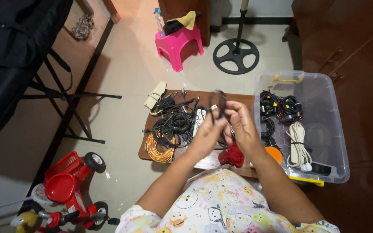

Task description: The recorder is organizing various electronic cables and wires on a small table, wiping them with a cloth and placing them into a plastic storage bin.

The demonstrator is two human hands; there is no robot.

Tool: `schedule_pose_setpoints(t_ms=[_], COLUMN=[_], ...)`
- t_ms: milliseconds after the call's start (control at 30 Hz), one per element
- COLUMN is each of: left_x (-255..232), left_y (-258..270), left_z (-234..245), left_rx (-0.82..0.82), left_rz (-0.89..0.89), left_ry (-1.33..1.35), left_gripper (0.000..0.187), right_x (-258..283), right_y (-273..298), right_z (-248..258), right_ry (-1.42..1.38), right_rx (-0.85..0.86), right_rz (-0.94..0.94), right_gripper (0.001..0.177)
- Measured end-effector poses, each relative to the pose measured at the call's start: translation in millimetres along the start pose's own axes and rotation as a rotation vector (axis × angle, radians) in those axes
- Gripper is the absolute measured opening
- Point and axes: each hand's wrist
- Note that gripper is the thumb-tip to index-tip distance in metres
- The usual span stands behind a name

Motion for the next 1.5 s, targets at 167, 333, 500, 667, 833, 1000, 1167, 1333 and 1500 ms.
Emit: schedule_pose_setpoints(t_ms=[167, 333, 500, 667, 833, 1000, 1167, 1333, 1500], left_x=[-29.1, -23.4, -1.3, 13.8, 35.9, 40.1, -5.6, 0.9, 13.4], left_y=[-28.7, -52.8, -53.7, -20.7, 11.5, 35.8, 30.7, 33.6, 32.1], left_z=[12.8, 58.7, 104.8, 84.7, 61.1, 50.2, 33.4, 33.3, 21.6], left_rx=[-0.392, -0.712, -0.845, -0.313, -0.181, -0.037, 0.114, 0.126, 0.161], left_rz=[-0.112, -0.429, -0.564, -0.258, -0.033, 0.091, 0.118, 0.168, 0.233], left_ry=[0.209, 0.296, -1.166, -1.476, -0.701, 0.174, 0.022, -0.069, 0.055], left_gripper=[0.013, 0.020, 0.014, 0.026, 0.040, 0.059, 0.045, 0.032, 0.024], right_x=[-31.7, -47.6, -18.7, 41.6, 33.7, 20.7, 14.1, 33.4, 27.4], right_y=[-1.0, 15.6, 33.8, 43.2, 19.7, 4.2, -1.1, 6.4, -3.5], right_z=[-21.6, -29.1, -29.3, -28.8, -6.0, -1.4, -0.9, -1.6, 16.9], right_ry=[0.000, 0.121, 0.821, 0.867, 0.610, 0.172, 0.168, 0.455, 0.168], right_rx=[0.188, 0.229, 0.103, 0.054, 0.005, 0.028, -0.025, -0.391, -0.201], right_rz=[0.055, -0.181, 0.243, 0.441, -0.006, -0.220, -0.082, 0.082, 0.294], right_gripper=[0.054, 0.038, 0.023, 0.019, 0.021, 0.024, 0.015, 0.018, 0.023])
Point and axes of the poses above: each hand's wrist, its own y-axis away from the middle knuckle, its own z-axis out of the back of the hand, x = y × z, and after that the axes turned 14 degrees about -z, right-handed
